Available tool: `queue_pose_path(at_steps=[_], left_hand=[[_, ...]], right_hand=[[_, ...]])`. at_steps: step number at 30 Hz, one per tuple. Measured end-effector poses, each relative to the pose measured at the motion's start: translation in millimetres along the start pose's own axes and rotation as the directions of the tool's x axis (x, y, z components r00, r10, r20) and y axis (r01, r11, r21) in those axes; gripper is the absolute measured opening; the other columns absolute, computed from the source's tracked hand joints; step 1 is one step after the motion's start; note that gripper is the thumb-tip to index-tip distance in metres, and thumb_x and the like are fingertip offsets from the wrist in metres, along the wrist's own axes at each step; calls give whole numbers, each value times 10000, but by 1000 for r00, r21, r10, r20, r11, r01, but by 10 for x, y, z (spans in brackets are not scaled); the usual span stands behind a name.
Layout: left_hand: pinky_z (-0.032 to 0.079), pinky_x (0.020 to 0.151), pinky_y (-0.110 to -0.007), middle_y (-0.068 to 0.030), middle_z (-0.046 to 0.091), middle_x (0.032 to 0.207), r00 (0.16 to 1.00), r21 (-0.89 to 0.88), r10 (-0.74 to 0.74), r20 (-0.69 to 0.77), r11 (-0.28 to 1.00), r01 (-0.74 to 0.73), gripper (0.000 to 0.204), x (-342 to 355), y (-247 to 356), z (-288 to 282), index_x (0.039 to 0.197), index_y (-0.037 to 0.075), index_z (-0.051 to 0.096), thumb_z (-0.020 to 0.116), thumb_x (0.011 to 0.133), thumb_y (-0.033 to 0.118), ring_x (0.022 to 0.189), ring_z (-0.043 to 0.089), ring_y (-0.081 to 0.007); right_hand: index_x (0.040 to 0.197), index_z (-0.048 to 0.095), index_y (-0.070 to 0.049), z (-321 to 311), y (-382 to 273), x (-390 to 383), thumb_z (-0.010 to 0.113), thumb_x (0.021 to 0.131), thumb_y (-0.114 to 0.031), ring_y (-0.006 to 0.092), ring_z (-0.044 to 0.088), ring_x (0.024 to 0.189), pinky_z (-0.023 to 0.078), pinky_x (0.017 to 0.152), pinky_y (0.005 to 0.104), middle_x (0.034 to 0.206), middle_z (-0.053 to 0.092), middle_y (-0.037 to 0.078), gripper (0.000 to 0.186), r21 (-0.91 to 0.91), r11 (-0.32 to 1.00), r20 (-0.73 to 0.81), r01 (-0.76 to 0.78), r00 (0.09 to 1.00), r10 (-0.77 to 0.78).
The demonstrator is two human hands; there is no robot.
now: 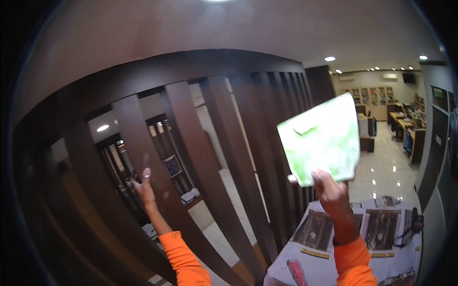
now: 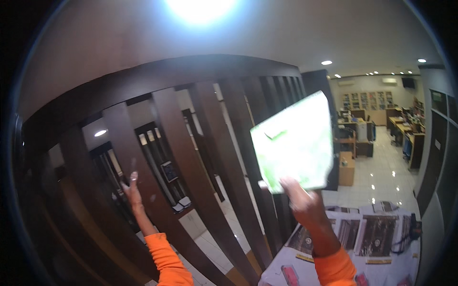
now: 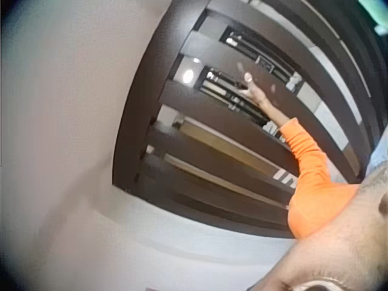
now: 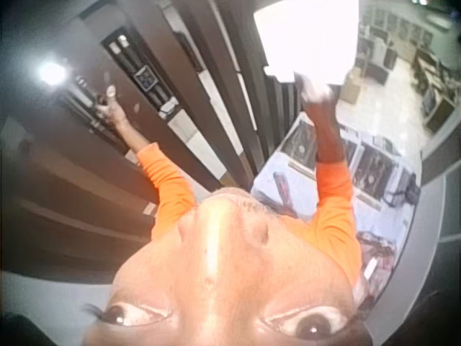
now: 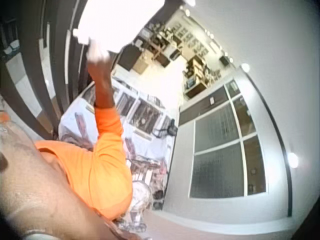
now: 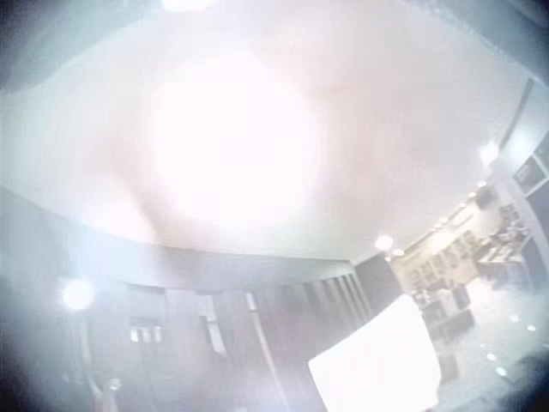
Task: The person scoops white plaster from a container onto a green trowel and applies it to the upper section of a dark wooden partition. The person repeatedly smooths the material against the surface and reloads the trowel from a bucket on a ladder.
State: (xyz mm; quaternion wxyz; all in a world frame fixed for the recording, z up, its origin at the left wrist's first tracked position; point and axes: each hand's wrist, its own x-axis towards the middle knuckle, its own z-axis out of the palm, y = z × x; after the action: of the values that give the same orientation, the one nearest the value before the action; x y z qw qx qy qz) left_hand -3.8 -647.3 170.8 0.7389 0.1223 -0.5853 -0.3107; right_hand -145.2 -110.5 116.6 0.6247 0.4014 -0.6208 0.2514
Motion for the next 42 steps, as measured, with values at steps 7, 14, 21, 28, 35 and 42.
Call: queue_pose_path(at_steps=[7, 14, 21, 28, 35, 42], left_hand=[[323, 1133, -394, -225, 481, 1435, 999, 12, 1, 34, 1000, -1, 916, -40, 209, -12, 1455, -103, 374, 776, 849, 453, 1334, 460, -317], [424, 1031, -359, -174, 533, 1303, 998, -148, -5, 62, 989, 14, 771, -174, 342, 10, 1403, -89, 377, 757, 884, 335, 1180, 542, -236], [343, 1114, -380, -191, 465, 1396, 999, -112, 11, 50, 994, -5, 805, -167, 262, -67, 1424, -93, 349, 757, 883, 341, 1294, 464, -275], [316, 1132, -389, -185, 536, 1368, 998, -25, 51, 30, 998, -50, 844, -94, 153, -36, 1430, -73, 399, 741, 870, 459, 1294, 493, -292], [318, 1137, -416, -217, 479, 1411, 998, -87, 24, 54, 996, -19, 868, -109, 192, 185, 1415, -89, 399, 778, 845, 444, 1322, 457, -322], [306, 1149, -430, -239, 462, 1444, 998, -45, -1, 58, 999, 4, 904, -97, 153, 57, 1436, -85, 384, 779, 838, 465, 1360, 436, -348]], right_hand=[[1293, 451, 95, 753, -820, 2648, 498, 847, -23, 468, 467, 1090, 430, 946, 543, 1210, 464, 304, 464, 827, 554, -313, 96, 897, 311], [1447, 97, 75, 1254, -1580, 3833, 652, 738, -67, 535, 346, 1123, 335, 952, 667, 1265, 245, 361, 911, 652, 740, -450, -164, 702, 552], [1507, 41, 80, 1245, -1651, 4308, 643, 781, -115, 621, 223, 1303, 219, 1033, 732, 1382, 220, 401, 963, 750, 647, -411, -137, 670, 618], [1468, 147, 115, 1101, -1676, 4742, 598, 848, -141, 590, 179, 1397, 201, 1062, 728, 1479, 219, 388, 808, 838, 511, -267, -192, 672, 691], [1474, 299, -7, 739, -1583, 4902, 552, 918, -225, 460, 309, 1408, 231, 1077, 754, 1510, 311, 258, 648, 763, 586, -188, -274, 772, 607], [1497, 394, -171, 923, -1871, 5498, 403, 1023, -391, 285, 288, 1480, 143, 1145, 709, 1558, 380, 125, 522, 536, 676, -109, -506, 752, 650]])
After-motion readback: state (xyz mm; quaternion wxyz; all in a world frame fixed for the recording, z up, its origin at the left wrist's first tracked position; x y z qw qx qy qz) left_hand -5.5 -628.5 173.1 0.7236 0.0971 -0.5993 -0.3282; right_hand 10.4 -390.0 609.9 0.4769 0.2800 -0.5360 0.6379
